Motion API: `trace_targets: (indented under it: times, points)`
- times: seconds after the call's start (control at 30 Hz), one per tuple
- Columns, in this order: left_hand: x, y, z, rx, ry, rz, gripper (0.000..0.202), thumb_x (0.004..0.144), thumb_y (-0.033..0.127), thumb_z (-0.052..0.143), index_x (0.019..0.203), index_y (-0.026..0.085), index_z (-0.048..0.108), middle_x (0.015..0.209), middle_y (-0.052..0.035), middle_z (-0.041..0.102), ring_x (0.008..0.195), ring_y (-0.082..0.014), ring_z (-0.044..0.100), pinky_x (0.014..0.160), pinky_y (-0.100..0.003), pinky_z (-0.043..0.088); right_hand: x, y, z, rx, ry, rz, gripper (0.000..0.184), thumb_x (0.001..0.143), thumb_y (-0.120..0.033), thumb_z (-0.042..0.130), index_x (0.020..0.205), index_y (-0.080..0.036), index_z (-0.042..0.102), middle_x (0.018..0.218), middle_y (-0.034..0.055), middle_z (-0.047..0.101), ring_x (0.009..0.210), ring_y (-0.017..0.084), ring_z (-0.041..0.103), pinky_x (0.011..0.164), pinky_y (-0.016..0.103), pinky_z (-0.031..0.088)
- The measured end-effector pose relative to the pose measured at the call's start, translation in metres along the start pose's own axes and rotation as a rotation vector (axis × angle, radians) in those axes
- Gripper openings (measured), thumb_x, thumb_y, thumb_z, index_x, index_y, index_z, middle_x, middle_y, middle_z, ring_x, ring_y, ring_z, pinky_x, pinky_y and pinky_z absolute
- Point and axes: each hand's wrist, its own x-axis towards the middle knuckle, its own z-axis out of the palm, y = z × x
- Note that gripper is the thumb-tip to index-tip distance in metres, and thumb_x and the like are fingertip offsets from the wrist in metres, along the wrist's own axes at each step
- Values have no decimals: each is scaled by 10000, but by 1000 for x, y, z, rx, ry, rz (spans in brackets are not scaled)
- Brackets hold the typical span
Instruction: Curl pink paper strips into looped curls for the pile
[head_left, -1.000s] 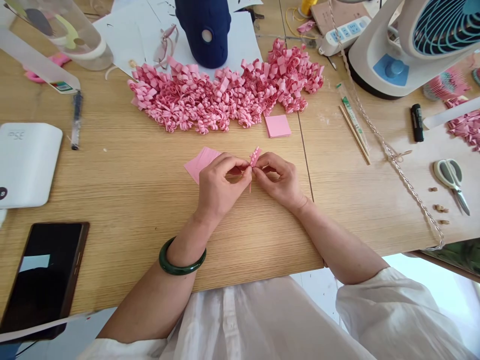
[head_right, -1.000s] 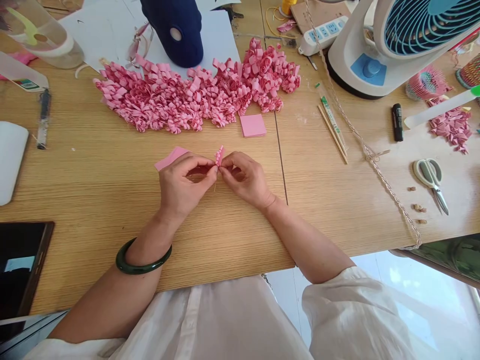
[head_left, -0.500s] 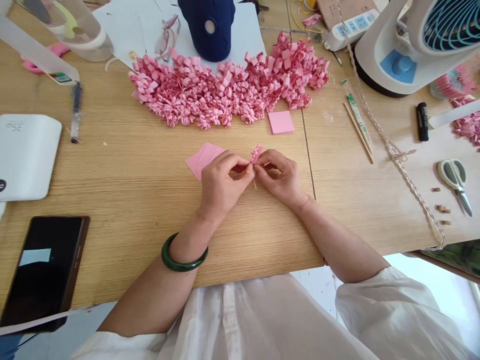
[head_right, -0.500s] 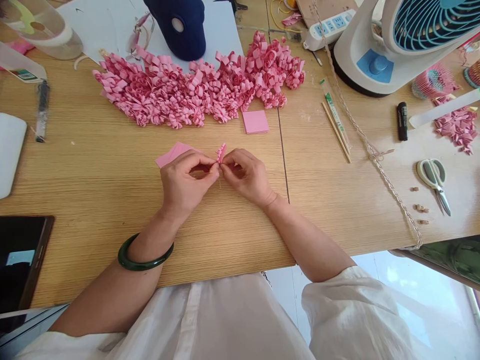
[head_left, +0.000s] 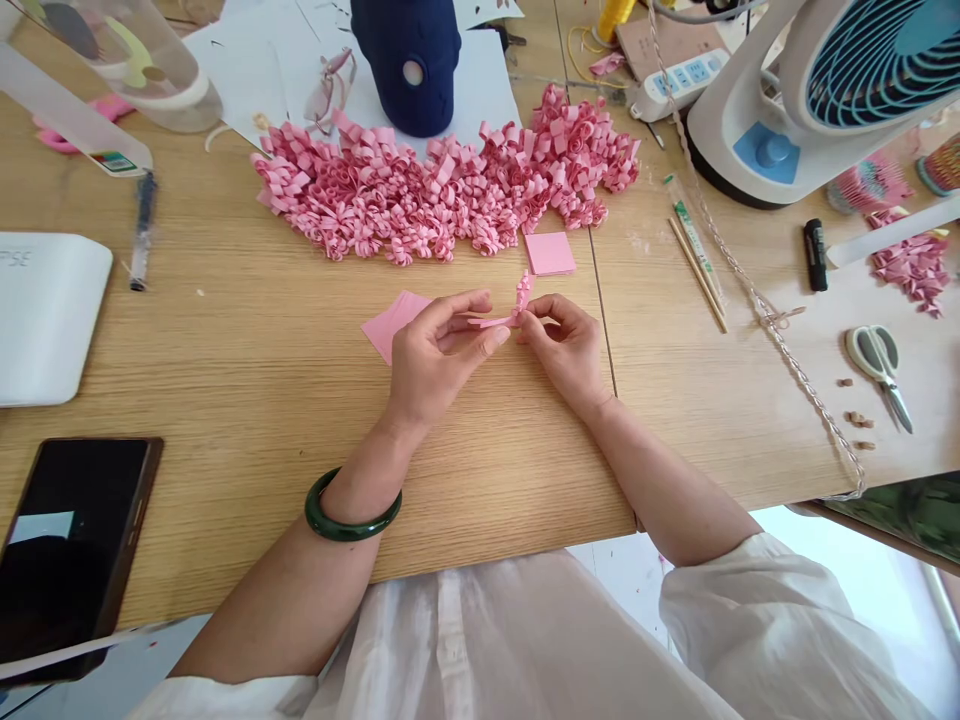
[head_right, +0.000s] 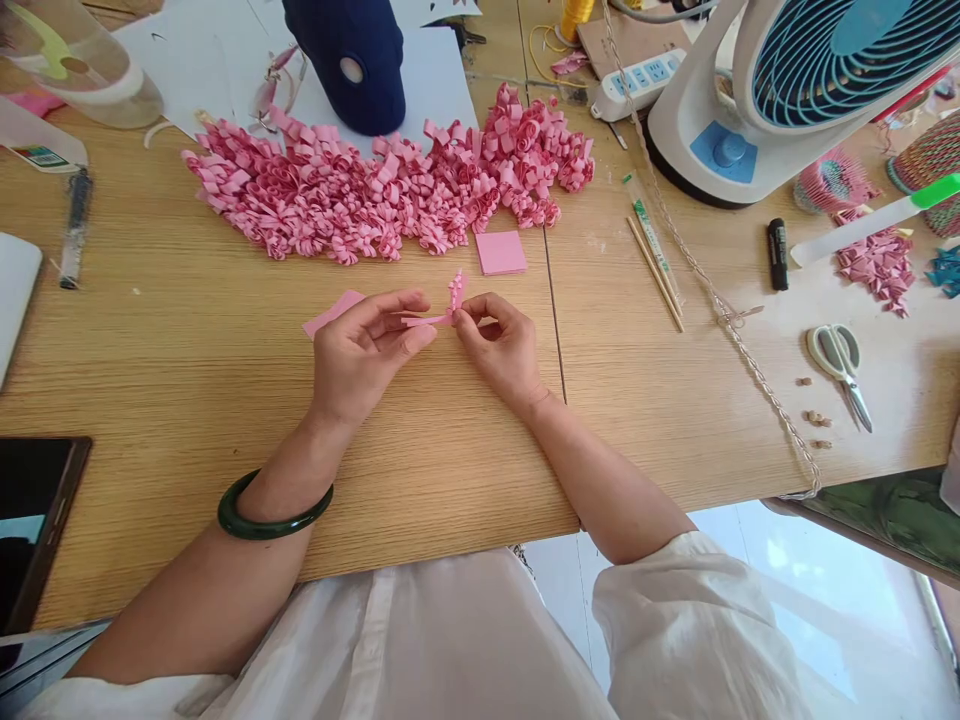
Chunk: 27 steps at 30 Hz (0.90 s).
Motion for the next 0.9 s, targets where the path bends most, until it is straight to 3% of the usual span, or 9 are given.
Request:
trace_targets:
  times: [0.13,0.33,0.47,0.67,0.8,0.9]
  points:
    - [1,-1,1,102,35,-19,59,866,263,762,859,207,780,859,-21,795,782,-160,757,782,-259,628,0,-1,-1,40,-43,29,257,865,-423,736,791,-189,658,798,-6,675,648,93,590,602,240,496]
    - [1,2,-1,106,-16,-39,87,886,262,734,842,208,786,839,-19,796,752,-156,746,744,-248,618,-1,-5,-1,143,-136,102,454,808,-644,750,828,-197,680,809,-4,678,654,98,615,616,245,515]
    - [0,4,-1,91,-65,-40,114,895,277,724,836,217,800,829,-13,796,744,-154,733,740,-251,607,0,-5,-2,158,-120,109,452,789,-625,786,759,-195,650,759,-15,656,674,102,611,664,256,538]
    - [3,-1,-2,89,14,-60,121,897,300,725,844,215,792,735,1,761,689,-151,708,721,-262,596,0,-5,-3,173,-108,117,443,781,-612,799,761,-193,655,741,-22,649,657,97,606,645,252,511]
    - [2,-2,-2,64,-47,-61,141,891,340,741,835,222,797,764,-11,776,709,-158,723,723,-266,606,-2,-9,-1,180,-190,116,416,764,-580,829,813,-190,693,794,-1,684,706,117,630,690,276,532]
    - [1,-1,-2,58,-69,-55,152,903,342,728,837,229,806,771,-15,780,703,-158,721,720,-268,608,-2,-9,0,159,-158,67,384,798,-551,812,779,-188,687,770,5,682,722,126,627,722,292,527]
